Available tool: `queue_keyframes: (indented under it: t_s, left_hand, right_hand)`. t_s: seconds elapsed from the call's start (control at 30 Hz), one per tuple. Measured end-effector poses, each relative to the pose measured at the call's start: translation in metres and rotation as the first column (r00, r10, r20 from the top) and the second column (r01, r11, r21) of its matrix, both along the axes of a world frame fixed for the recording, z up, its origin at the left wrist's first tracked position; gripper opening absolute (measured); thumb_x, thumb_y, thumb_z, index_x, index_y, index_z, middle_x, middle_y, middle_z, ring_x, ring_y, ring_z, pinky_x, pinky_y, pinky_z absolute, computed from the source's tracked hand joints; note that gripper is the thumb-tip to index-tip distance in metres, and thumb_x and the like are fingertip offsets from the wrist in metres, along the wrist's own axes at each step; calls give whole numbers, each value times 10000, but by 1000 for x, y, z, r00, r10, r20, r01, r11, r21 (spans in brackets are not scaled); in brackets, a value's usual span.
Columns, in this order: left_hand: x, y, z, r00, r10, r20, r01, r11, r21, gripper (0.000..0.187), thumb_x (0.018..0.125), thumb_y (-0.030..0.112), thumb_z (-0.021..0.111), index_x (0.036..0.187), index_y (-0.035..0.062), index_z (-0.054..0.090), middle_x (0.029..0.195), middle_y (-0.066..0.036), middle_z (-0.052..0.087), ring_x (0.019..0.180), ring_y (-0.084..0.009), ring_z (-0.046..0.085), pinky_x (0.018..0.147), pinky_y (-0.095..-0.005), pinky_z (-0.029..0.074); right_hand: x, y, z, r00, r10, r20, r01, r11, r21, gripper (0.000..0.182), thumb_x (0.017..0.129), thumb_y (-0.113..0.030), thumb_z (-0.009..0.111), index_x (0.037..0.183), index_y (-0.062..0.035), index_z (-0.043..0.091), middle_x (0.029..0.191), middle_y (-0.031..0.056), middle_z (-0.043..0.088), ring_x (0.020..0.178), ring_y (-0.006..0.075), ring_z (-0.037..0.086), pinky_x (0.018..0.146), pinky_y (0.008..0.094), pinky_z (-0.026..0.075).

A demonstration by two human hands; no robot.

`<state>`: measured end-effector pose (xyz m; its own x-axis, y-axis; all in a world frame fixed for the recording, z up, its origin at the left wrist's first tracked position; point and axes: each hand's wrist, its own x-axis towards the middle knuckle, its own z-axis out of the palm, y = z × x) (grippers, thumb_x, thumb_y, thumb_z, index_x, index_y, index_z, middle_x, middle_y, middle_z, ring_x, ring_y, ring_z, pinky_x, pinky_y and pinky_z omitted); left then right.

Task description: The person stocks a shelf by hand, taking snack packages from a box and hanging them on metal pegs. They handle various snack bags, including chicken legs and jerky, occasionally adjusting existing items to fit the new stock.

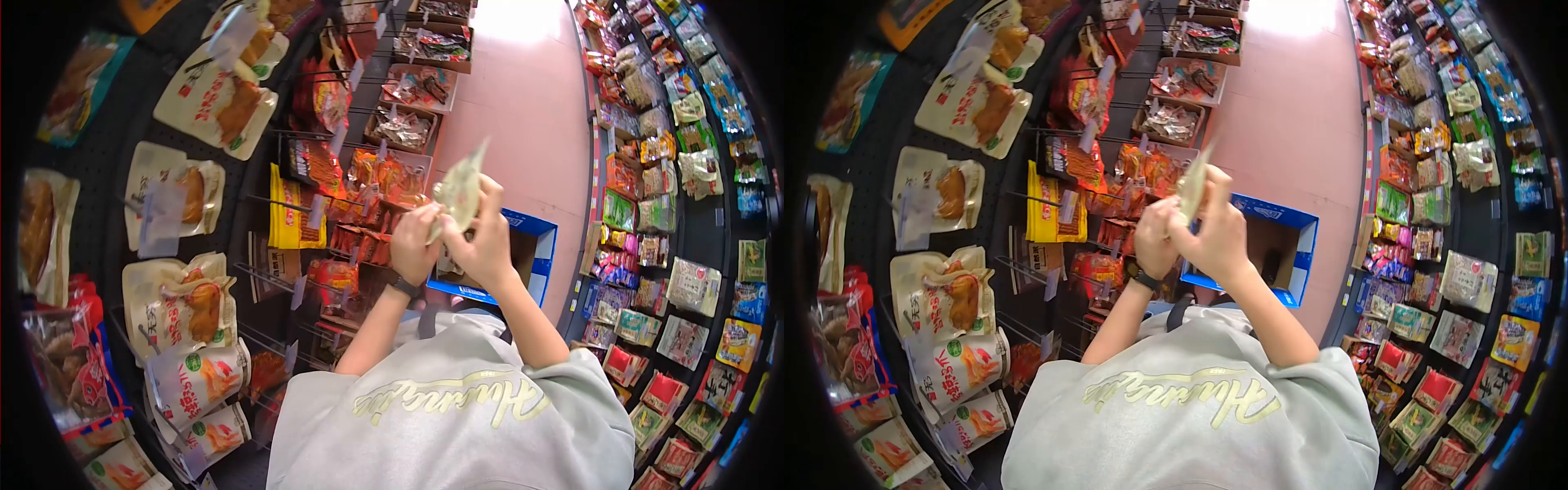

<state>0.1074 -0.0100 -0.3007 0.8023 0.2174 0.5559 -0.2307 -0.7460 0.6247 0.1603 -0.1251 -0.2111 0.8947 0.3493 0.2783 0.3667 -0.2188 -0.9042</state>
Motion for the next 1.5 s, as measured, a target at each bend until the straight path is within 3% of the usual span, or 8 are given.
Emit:
queue_keyframes:
  t_s: [0.17,0.43,0.6,0.83,1.1,1.17,1.37,1.5]
  left_hand:
    - [9,-55,-36,959,-236,-159,220,969,-110,366,735,75,652,1084,76,542,1051,-116,590,918,-312,588,784,-387,487]
    - [16,-94,-89,796,-424,-432,380,906,-187,509,688,144,694,1157,101,501,1076,-86,555,945,-273,570,797,-378,471]
    - [10,-113,-143,675,-434,-596,300,900,-316,565,767,119,583,1295,77,387,1091,-180,557,1005,-361,547,839,-408,462]
    - [8,-118,-192,247,-389,-887,132,921,-367,583,823,207,508,1350,67,300,1173,-269,516,1029,-402,537,858,-444,449]
    - [-7,-83,-191,324,-350,-879,94,937,-338,483,798,98,483,1269,36,402,1151,-269,527,1051,-393,523,888,-433,435]
    - [-19,-78,-186,458,-250,-853,48,965,-257,468,793,90,503,1252,46,427,1150,-233,530,1045,-378,525,871,-426,446]
    - [-18,-40,-52,819,-129,-560,17,980,-200,264,797,70,550,1056,35,589,947,-134,623,889,-304,593,786,-382,475]
    - [-35,15,18,942,108,-318,-79,992,102,223,755,51,590,973,62,633,880,-99,633,776,-253,594,708,-360,448]
  right_hand:
    - [-4,-67,-27,935,-274,-227,245,958,-146,228,815,-62,528,1030,-13,469,824,179,630,712,285,656,621,359,510]
    - [-17,-108,-91,877,-378,-295,308,916,-257,146,801,-19,483,944,3,463,788,226,581,751,402,594,653,440,461]
    - [-23,-112,-154,842,-373,-390,217,896,-387,103,773,-53,534,803,7,455,733,221,547,698,395,572,630,441,449]
    - [-22,-104,-269,788,-424,-446,114,813,-571,115,759,-83,488,827,8,470,847,263,569,833,445,549,741,503,434]
    - [-31,-87,-315,762,-202,-616,-183,844,-504,229,779,-212,563,875,-5,552,877,217,608,862,402,580,753,449,462]
    - [-24,-81,-305,739,-154,-656,-258,835,-486,282,780,-265,581,895,-7,589,896,212,626,882,376,601,774,420,474]
    - [-1,-66,-265,761,-17,-649,-308,870,-384,383,790,-345,617,972,-9,624,884,172,668,841,266,659,737,341,508]
    - [9,-30,-185,816,63,-574,-181,972,-149,126,849,-113,573,902,-2,598,721,60,638,648,88,609,605,238,488]
